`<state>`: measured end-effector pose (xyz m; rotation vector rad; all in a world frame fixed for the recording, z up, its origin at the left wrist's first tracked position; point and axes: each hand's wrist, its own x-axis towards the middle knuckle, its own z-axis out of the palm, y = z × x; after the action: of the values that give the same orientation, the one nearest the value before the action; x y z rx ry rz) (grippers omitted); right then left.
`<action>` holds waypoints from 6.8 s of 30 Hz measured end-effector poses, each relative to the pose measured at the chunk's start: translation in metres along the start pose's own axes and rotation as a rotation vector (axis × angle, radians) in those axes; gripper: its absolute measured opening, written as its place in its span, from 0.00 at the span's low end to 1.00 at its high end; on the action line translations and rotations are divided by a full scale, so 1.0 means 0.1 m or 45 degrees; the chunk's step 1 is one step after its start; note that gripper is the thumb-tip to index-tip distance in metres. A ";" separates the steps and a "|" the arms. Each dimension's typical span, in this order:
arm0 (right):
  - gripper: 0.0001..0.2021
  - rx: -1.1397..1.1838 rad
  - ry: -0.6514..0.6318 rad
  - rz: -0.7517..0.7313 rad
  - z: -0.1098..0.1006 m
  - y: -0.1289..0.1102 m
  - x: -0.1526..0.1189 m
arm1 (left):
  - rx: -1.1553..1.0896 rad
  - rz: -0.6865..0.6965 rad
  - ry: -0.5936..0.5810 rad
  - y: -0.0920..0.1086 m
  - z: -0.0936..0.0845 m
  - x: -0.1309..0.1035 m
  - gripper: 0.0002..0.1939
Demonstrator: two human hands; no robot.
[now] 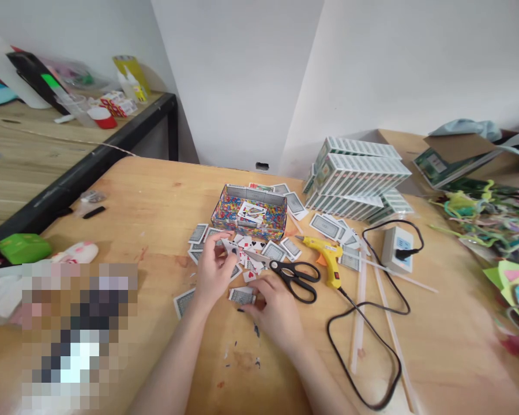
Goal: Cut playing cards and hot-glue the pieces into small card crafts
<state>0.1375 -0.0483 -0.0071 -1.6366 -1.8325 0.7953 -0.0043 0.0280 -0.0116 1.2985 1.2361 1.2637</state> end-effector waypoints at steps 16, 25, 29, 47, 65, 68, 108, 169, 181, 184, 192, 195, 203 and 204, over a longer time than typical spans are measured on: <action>0.13 0.207 0.109 0.123 0.05 0.03 -0.01 | 0.192 0.047 0.045 -0.02 0.02 -0.02 0.20; 0.03 0.317 0.119 0.144 0.02 0.03 0.02 | 0.264 0.115 -0.037 -0.03 0.00 0.00 0.17; 0.07 0.778 0.095 0.284 -0.03 0.07 0.06 | 0.233 0.032 -0.075 -0.03 0.01 0.01 0.17; 0.12 1.206 0.367 0.484 -0.08 0.18 0.15 | 0.162 -0.178 -0.436 0.08 0.16 -0.10 0.13; 0.09 1.110 0.535 0.330 -0.13 0.11 0.12 | -0.317 -0.268 -0.596 -0.01 0.14 -0.14 0.16; 0.08 1.032 0.544 0.274 -0.12 0.10 0.10 | -0.400 -0.341 -0.530 -0.06 0.15 -0.14 0.15; 0.11 0.552 0.397 0.314 -0.31 0.28 0.10 | -0.004 -0.325 -0.332 0.10 0.29 -0.15 0.10; 0.20 1.187 0.719 0.525 -0.48 0.33 0.12 | 0.152 -0.147 -0.104 0.00 0.20 -0.07 0.11; 0.16 0.910 0.423 0.439 -0.53 0.32 0.09 | 0.471 -0.059 0.063 0.06 0.16 -0.06 0.11; 0.20 0.862 0.480 0.431 -0.53 0.32 0.09 | 0.633 0.127 -0.013 0.11 0.18 -0.10 0.11; 0.20 0.484 0.540 0.489 -0.48 0.30 0.09 | 0.756 0.287 -0.122 0.13 0.19 -0.17 0.14; 0.19 0.410 0.536 0.536 -0.50 0.26 0.08 | 0.765 0.303 -0.150 0.12 0.20 -0.18 0.14; 0.20 0.302 0.576 0.558 -0.58 0.22 0.06 | 0.817 0.481 -0.145 0.10 0.19 -0.17 0.08; 0.20 0.284 0.577 0.564 -0.58 0.23 0.06 | 0.821 0.497 -0.146 0.10 0.19 -0.17 0.08</action>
<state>0.1948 -0.0367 0.0152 -1.9073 -1.0497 0.7000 0.0160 0.0109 -0.0041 2.1289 1.4086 1.0560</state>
